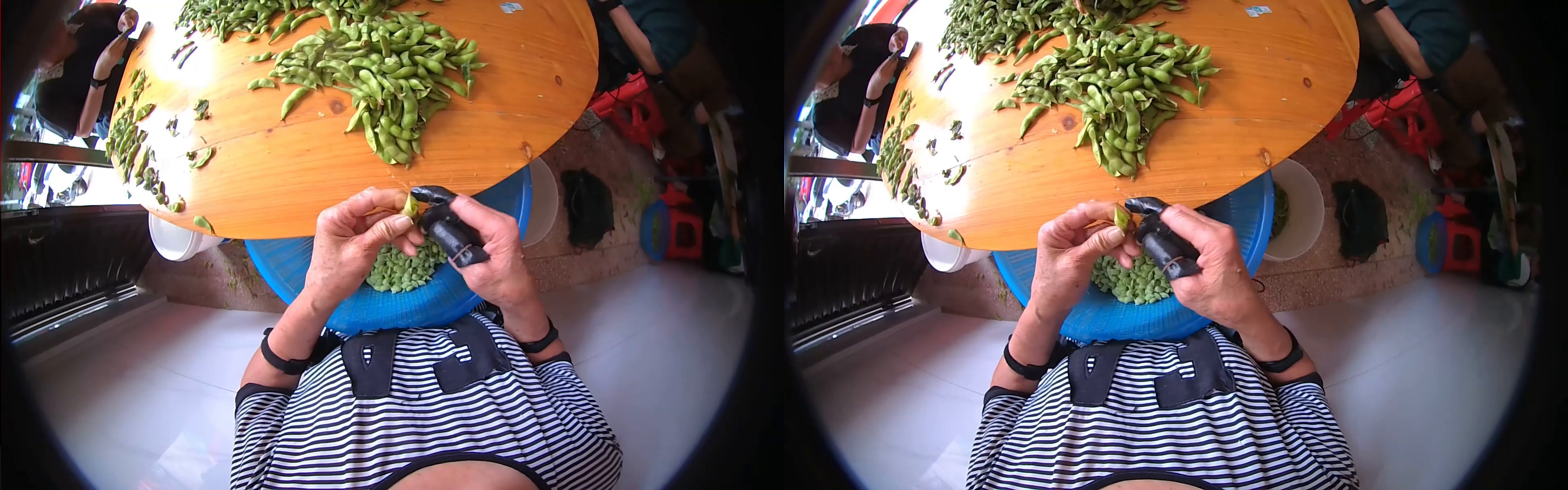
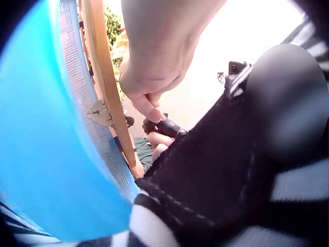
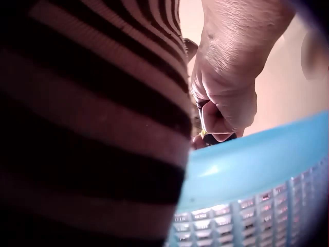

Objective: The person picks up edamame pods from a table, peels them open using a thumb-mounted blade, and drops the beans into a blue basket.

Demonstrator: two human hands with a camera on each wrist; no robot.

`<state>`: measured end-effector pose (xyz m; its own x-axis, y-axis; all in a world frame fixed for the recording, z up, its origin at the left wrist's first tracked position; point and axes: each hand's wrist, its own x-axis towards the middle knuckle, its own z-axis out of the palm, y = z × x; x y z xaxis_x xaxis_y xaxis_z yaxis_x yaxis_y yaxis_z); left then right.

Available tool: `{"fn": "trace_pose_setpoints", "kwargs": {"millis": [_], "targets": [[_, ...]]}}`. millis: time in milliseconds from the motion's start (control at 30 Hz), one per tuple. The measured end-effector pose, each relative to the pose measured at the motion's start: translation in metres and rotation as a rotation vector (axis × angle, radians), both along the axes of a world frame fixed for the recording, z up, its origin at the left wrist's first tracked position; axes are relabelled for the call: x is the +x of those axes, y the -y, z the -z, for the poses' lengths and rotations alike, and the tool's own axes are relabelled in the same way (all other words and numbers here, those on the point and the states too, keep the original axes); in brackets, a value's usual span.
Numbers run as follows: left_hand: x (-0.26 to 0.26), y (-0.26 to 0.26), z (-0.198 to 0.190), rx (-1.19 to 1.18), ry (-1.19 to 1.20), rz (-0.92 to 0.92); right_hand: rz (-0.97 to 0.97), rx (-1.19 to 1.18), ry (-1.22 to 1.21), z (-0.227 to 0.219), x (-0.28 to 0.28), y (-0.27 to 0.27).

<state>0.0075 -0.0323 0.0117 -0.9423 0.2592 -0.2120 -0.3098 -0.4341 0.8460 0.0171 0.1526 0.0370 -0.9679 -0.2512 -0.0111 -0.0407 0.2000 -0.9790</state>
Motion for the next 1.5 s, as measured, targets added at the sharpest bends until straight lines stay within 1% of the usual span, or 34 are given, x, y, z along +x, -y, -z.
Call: {"fn": "trace_pose_setpoints", "kwargs": {"millis": [67,100,133,167,200,267,400,467,500,533,567,600,633,700,733,767,800,833,867,900,933,1000,1067,1100,1167,1233,1267,1333,1367,1467,1500], "targets": [[-0.002,0.002,-0.004,0.013,0.031,-0.018,-0.026,-0.079,0.119,-0.002,0.003,0.002],[-0.003,0.004,-0.005,-0.010,0.026,-0.018,-0.027,-0.080,0.121,-0.004,0.002,0.002],[-0.004,0.005,-0.006,-0.034,0.021,-0.016,-0.075,-0.110,0.174,-0.006,0.002,0.002],[-0.004,0.004,-0.006,-0.015,0.023,-0.021,-0.122,-0.140,0.229,-0.007,0.003,0.000],[-0.004,0.002,-0.006,-0.015,0.026,-0.018,-0.119,-0.140,0.231,-0.006,0.004,-0.001],[-0.003,0.000,-0.006,-0.092,-0.044,-0.056,-0.101,-0.322,0.422,-0.002,0.004,-0.002],[-0.002,0.001,-0.004,-0.137,-0.067,-0.062,-0.043,-0.318,0.349,-0.001,0.002,-0.001],[-0.002,0.005,-0.005,0.027,0.074,0.013,-0.158,-0.542,0.527,0.011,-0.003,-0.011],[-0.002,0.005,-0.006,0.025,0.074,0.015,-0.186,-0.746,0.563,0.021,-0.003,-0.013],[-0.001,0.004,-0.007,0.197,0.149,0.042,-0.185,-0.748,0.563,0.025,-0.004,-0.014],[-0.001,0.004,-0.007,0.369,0.223,0.068,-0.248,-0.893,0.565,0.027,-0.005,-0.015],[-0.001,0.004,-0.006,0.369,0.226,0.068,-0.311,-1.038,0.566,0.028,-0.004,-0.016],[-0.003,0.003,-0.004,0.411,0.210,0.098,-0.310,-1.039,0.567,0.028,-0.003,-0.016],[-0.004,0.000,-0.006,0.453,0.193,0.128,-0.206,-0.840,0.544,0.023,-0.003,-0.014],[-0.003,-0.006,-0.010,0.298,0.144,0.043,-0.206,-0.841,0.543,0.018,-0.003,-0.012],[-0.002,-0.009,-0.013,0.143,0.096,-0.040,-0.146,-0.584,0.439,0.010,-0.002,-0.010],[-0.001,-0.008,-0.012,0.142,0.096,-0.038,-0.086,-0.328,0.334,0.005,-0.002,-0.008],[0.000,-0.005,-0.011,-0.071,-0.002,0.019,-0.080,-0.261,0.282,0.003,0.000,-0.007],[0.001,-0.003,-0.009,-0.284,-0.100,0.074,-0.082,-0.262,0.283,0.003,0.001,-0.007],[0.003,-0.003,-0.005,-0.347,-0.181,0.059,-0.089,-0.166,0.140,0.005,0.001,-0.006],[0.003,-0.001,-0.006,-0.350,-0.178,0.057,-0.095,-0.070,-0.004,0.006,0.002,-0.005],[0.002,0.005,-0.006,-0.526,-0.301,0.126,-0.083,-0.057,-0.021,0.010,0.002,-0.004],[0.002,0.004,-0.004,-0.499,-0.276,0.119,-0.056,0.016,-0.119,0.015,0.003,-0.004],[0.001,0.001,-0.004,-0.455,-0.254,0.129,-0.058,0.016,-0.121,0.013,0.005,-0.003],[0.000,0.001,-0.002,-0.413,-0.229,0.137,0.011,0.137,-0.168,0.007,0.008,0.001],[-0.001,0.001,0.000,-0.077,0.044,0.135,0.033,0.141,-0.213,0.010,0.010,0.005],[-0.001,-0.001,-0.001,-0.077,0.044,0.135,0.057,0.146,-0.258,0.011,0.010,0.006],[0.002,-0.007,-0.001,-0.077,-0.023,0.112,0.045,0.161,-0.261,0.012,0.010,0.006],[0.003,-0.003,-0.001,-0.128,-0.014,0.143,0.033,0.177,-0.263,0.012,0.010,0.006],[0.004,-0.005,0.005,-0.162,-0.048,0.129,0.039,0.183,-0.284,0.010,0.010,0.003],[0.005,-0.003,0.003,-0.223,-0.077,0.186,0.074,0.177,-0.330,0.010,0.010,-0.003]]}}
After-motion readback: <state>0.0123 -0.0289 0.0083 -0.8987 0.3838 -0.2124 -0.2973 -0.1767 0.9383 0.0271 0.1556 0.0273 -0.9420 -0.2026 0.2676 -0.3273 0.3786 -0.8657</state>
